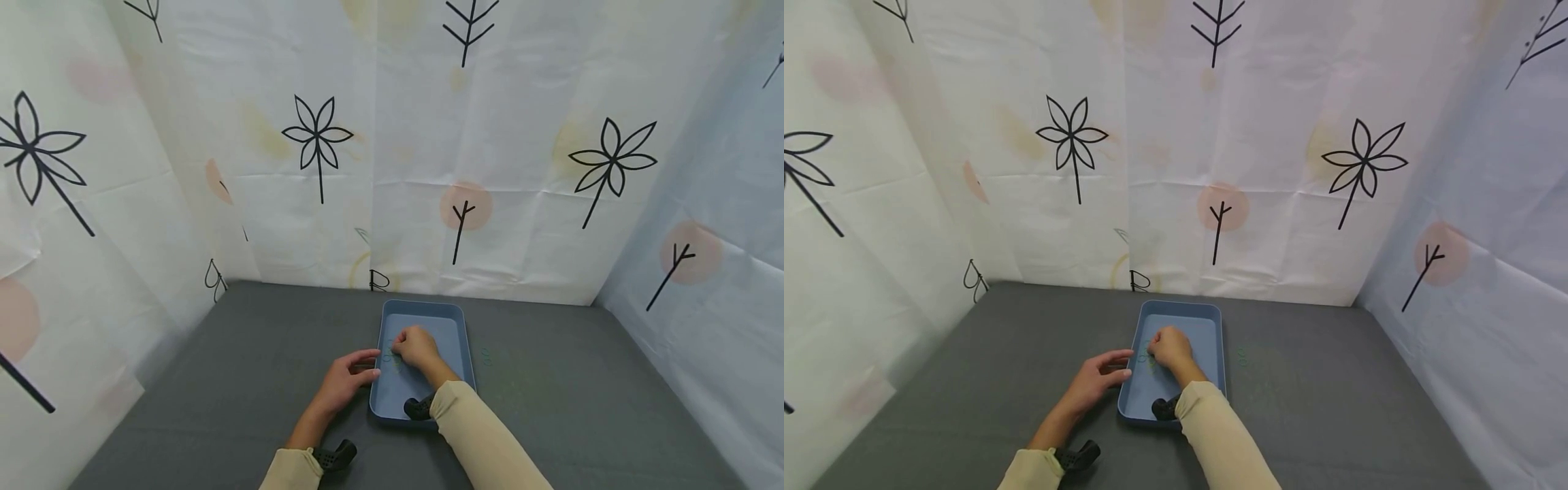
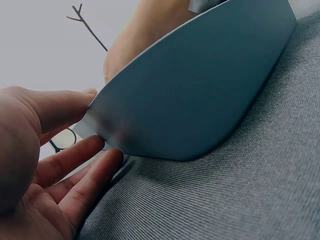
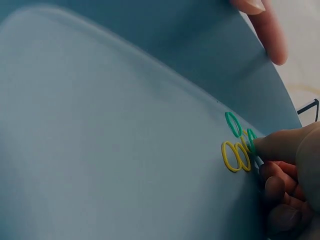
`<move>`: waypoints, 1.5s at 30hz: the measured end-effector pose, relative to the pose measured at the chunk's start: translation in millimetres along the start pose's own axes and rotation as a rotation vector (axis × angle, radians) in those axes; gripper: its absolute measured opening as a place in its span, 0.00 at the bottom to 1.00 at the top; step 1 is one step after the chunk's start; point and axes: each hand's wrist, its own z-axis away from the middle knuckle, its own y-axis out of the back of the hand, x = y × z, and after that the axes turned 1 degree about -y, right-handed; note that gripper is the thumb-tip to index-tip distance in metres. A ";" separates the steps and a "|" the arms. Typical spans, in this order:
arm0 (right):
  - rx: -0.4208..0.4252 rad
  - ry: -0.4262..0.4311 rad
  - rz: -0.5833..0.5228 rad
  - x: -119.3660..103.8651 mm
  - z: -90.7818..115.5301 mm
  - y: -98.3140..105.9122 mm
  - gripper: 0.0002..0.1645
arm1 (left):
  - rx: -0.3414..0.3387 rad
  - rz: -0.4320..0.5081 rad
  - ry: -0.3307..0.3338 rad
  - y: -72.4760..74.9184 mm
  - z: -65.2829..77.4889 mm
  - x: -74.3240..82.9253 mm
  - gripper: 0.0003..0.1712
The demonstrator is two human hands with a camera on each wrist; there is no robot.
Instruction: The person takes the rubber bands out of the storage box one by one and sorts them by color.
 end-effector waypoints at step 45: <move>-0.035 0.087 -0.158 13.9 31.3 90.6 0.03 | 0.045 -0.036 -0.003 -2.0 -7.7 -21.2 0.23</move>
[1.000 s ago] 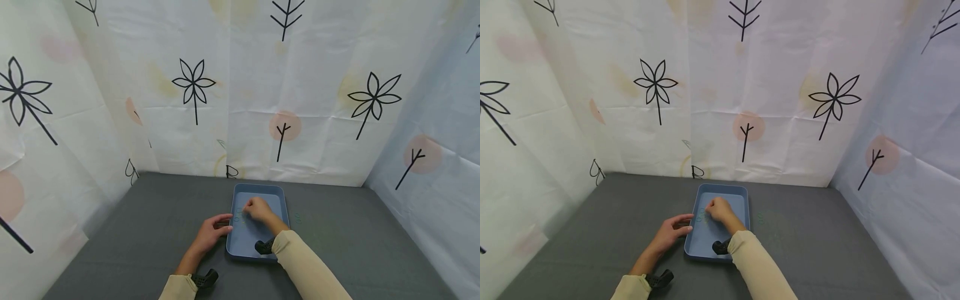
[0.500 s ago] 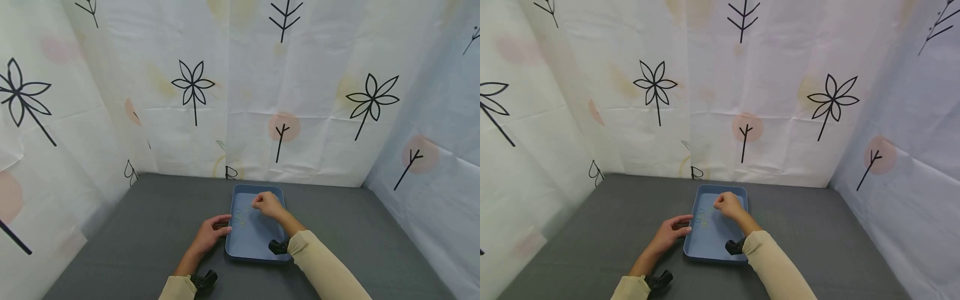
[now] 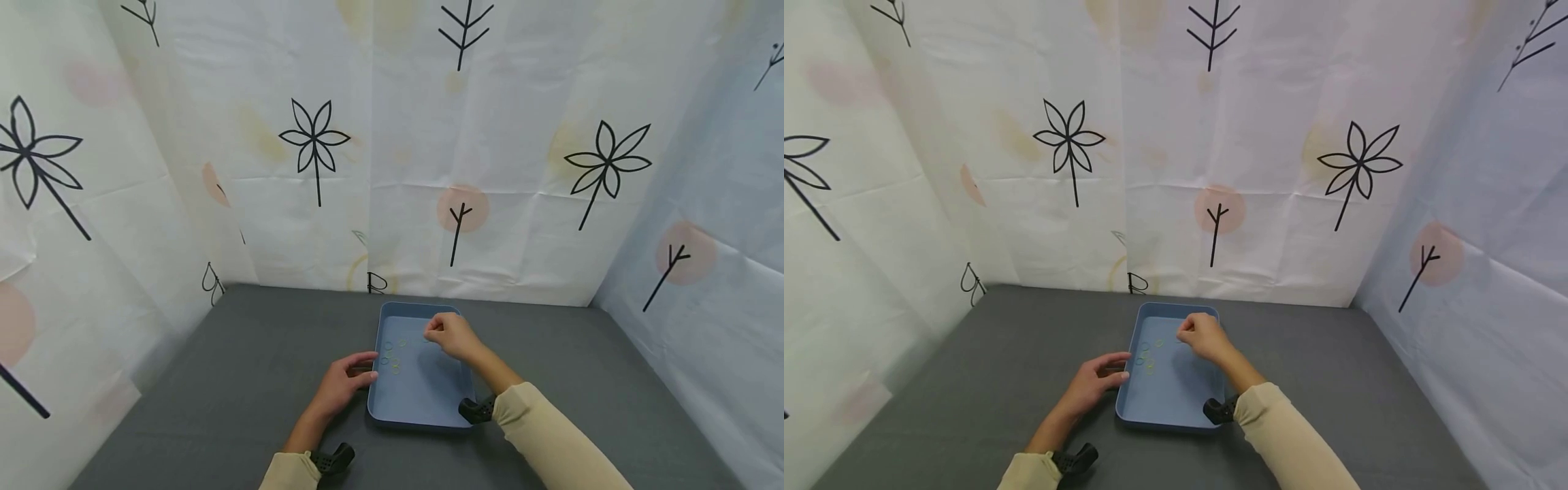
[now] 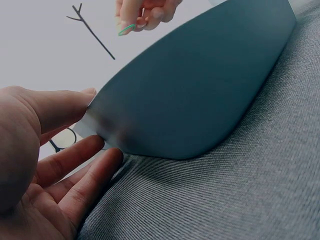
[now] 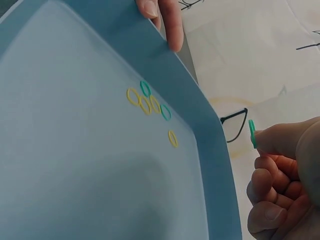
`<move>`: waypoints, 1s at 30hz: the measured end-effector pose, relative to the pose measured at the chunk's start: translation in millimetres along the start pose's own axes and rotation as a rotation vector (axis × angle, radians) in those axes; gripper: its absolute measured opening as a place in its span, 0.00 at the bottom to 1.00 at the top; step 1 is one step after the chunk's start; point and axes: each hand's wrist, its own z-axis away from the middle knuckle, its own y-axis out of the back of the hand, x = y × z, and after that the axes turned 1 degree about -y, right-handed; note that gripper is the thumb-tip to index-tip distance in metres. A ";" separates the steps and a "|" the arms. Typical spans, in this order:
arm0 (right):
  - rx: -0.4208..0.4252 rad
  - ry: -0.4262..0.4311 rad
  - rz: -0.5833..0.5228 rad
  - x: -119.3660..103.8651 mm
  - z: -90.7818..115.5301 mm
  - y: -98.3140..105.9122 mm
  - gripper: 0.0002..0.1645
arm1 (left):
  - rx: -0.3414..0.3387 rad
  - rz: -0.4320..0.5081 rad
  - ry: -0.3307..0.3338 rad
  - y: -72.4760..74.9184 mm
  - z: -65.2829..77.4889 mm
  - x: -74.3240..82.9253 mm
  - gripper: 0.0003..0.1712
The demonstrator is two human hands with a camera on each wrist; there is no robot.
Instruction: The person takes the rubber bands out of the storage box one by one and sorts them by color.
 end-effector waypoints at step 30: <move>0.093 -0.020 -0.001 69.2 43.3 35.7 0.04 | -0.005 -0.016 0.006 -0.7 10.5 29.0 0.22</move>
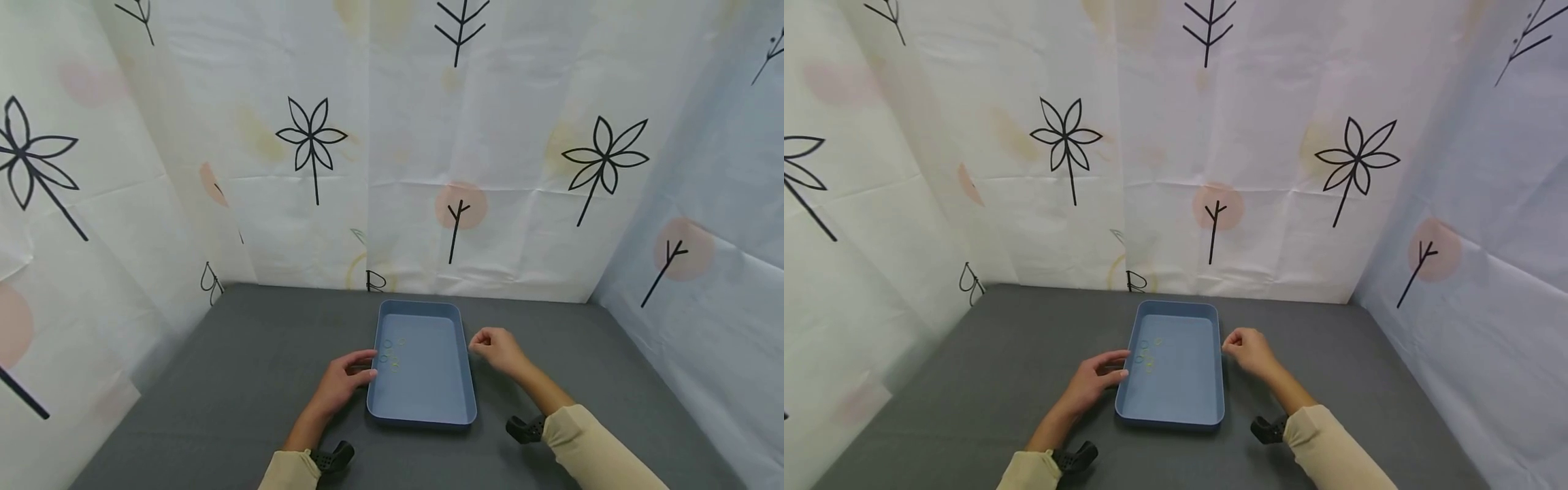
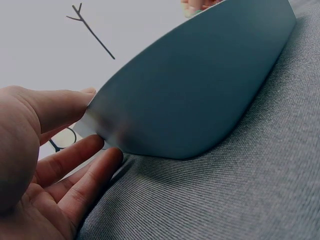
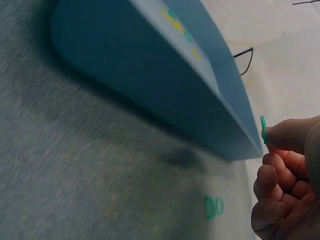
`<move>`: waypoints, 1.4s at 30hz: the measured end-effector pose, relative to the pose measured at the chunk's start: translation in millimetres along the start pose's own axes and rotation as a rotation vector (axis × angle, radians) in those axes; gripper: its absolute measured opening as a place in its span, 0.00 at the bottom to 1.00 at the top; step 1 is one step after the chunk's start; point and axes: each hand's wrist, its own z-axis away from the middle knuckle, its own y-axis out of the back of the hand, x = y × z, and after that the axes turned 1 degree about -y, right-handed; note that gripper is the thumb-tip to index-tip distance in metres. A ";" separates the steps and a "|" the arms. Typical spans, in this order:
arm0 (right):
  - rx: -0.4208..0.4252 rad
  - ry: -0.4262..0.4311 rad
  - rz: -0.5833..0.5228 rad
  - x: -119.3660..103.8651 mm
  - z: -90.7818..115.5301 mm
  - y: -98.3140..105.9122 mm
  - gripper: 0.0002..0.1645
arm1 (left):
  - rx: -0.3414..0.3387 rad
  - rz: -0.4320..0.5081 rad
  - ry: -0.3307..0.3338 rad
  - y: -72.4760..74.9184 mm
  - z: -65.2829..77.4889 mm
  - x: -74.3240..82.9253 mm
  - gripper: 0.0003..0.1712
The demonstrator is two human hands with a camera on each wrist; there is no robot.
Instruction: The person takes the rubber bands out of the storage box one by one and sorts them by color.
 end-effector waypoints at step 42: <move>0.076 -0.077 0.193 38.3 25.0 -5.3 0.06 | 0.017 -0.008 -0.001 -1.0 -9.3 -24.1 0.22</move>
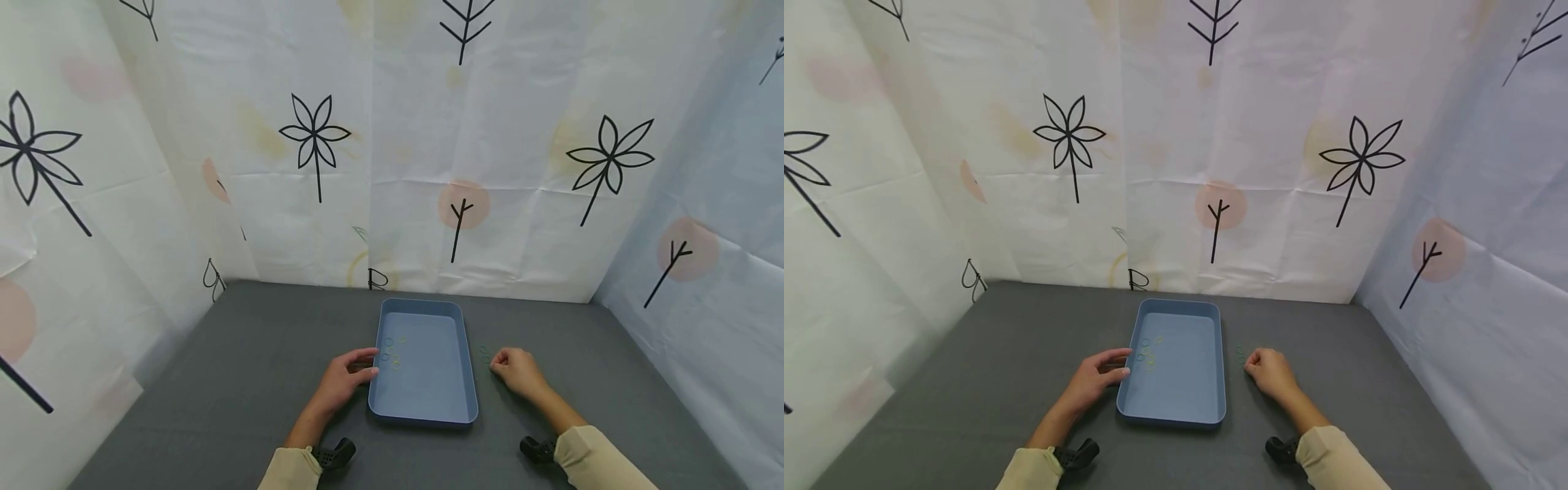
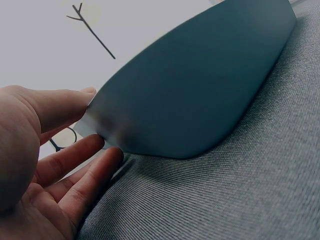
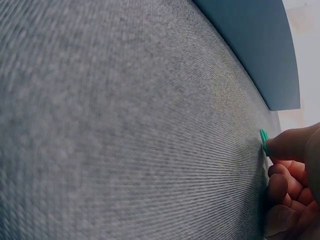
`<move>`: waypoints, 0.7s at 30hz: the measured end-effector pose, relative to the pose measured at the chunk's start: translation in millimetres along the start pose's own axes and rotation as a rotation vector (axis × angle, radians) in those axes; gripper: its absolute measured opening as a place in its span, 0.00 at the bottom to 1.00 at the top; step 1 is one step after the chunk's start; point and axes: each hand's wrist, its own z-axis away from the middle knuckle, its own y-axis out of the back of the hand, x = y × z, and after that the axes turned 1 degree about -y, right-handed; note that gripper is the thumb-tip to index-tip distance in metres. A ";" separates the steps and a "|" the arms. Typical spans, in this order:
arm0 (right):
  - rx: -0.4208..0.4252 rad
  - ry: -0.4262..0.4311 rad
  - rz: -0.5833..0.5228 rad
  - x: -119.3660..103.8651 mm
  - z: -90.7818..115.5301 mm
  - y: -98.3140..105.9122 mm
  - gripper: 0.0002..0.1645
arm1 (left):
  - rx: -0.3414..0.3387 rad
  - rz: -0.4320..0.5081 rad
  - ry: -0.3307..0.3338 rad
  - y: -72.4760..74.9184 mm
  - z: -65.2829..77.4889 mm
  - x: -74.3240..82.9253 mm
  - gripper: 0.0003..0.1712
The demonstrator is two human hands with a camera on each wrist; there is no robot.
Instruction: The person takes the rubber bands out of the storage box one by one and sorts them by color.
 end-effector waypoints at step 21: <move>-0.003 -0.006 -0.022 5.9 -1.4 -1.1 0.05 | 0.008 -0.015 0.008 1.1 -4.0 -14.6 0.22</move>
